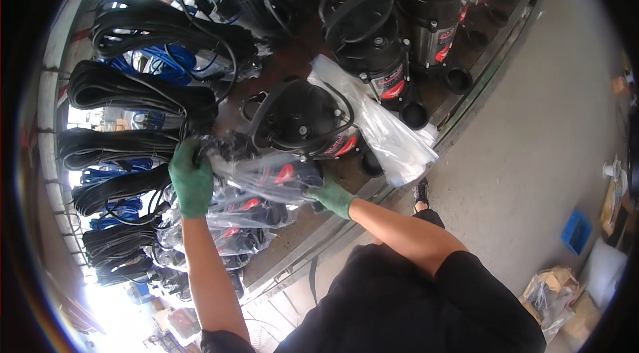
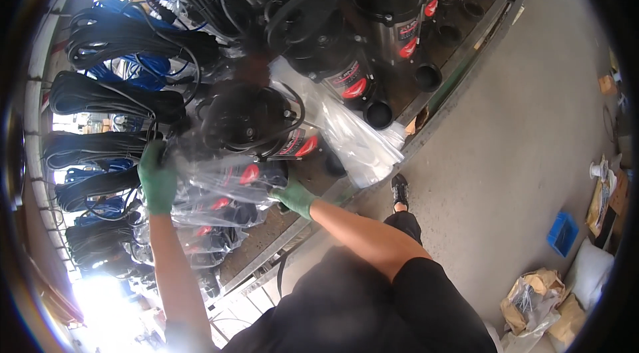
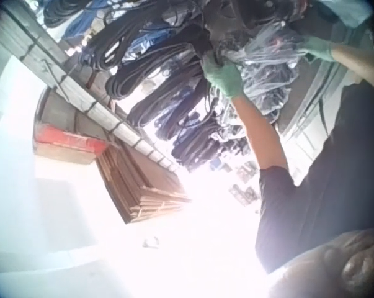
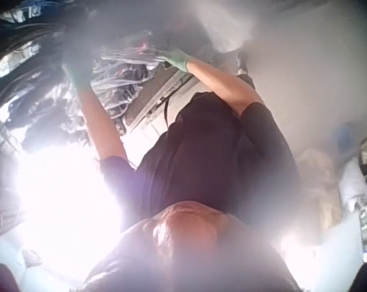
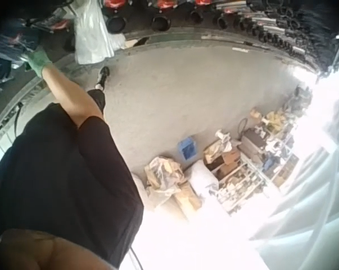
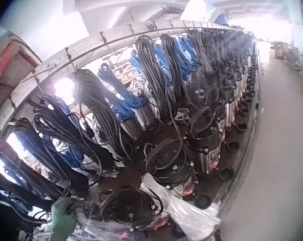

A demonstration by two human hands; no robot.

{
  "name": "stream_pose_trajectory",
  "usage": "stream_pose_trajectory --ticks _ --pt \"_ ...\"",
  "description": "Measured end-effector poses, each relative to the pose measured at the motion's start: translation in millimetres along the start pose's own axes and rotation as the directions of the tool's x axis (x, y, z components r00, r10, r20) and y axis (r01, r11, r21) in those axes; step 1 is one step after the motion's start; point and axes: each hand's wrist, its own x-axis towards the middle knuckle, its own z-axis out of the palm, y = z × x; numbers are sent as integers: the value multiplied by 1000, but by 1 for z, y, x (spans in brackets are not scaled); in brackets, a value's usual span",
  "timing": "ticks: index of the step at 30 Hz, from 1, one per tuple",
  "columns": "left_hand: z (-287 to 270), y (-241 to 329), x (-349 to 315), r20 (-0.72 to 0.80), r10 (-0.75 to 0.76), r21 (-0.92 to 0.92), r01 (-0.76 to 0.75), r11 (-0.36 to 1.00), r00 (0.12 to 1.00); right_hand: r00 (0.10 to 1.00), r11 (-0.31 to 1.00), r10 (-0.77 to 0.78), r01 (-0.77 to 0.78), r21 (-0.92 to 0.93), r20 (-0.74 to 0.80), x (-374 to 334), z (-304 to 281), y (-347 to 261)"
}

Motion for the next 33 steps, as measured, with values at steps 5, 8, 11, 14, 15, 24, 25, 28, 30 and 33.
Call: stream_pose_trajectory --ticks 5,8,11,14,15,24,25,28,30,33 --pt "18 -19 30 43 24 -117 -18 993 999 999 982 -6 0 -188 -32 20 0 -12" --pt "22 -34 25 47 -19 -188 27 982 999 901 596 -420 366 -715 111 -26 -25 -13" --pt "29 -38 15 13 -60 -303 61 951 998 879 462 -471 317 -828 73 -107 -56 -80" --pt "26 -31 17 32 -120 -319 124 940 992 540 137 -840 136 -981 -42 -128 -105 -114" --pt "27 -30 20 46 -154 -348 160 924 987 574 195 -805 12 -981 -153 -134 -113 -130" --pt "21 -16 24 72 -156 -316 171 933 985 865 -8 -380 -358 -934 -328 -83 -129 -158" --pt "22 -18 22 76 -163 -307 178 935 984 848 39 -374 -390 -920 -375 -78 -131 -156" --pt "19 -17 23 62 -172 -294 183 938 983 782 123 -404 -469 -875 -475 -60 -134 -155" --pt "23 -22 21 41 -181 -301 185 935 983 743 108 -485 -473 -874 -462 -56 -135 -143" --pt "25 -18 22 -17 -141 -239 133 962 990 743 91 -554 -395 -914 -376 -65 -137 -144"
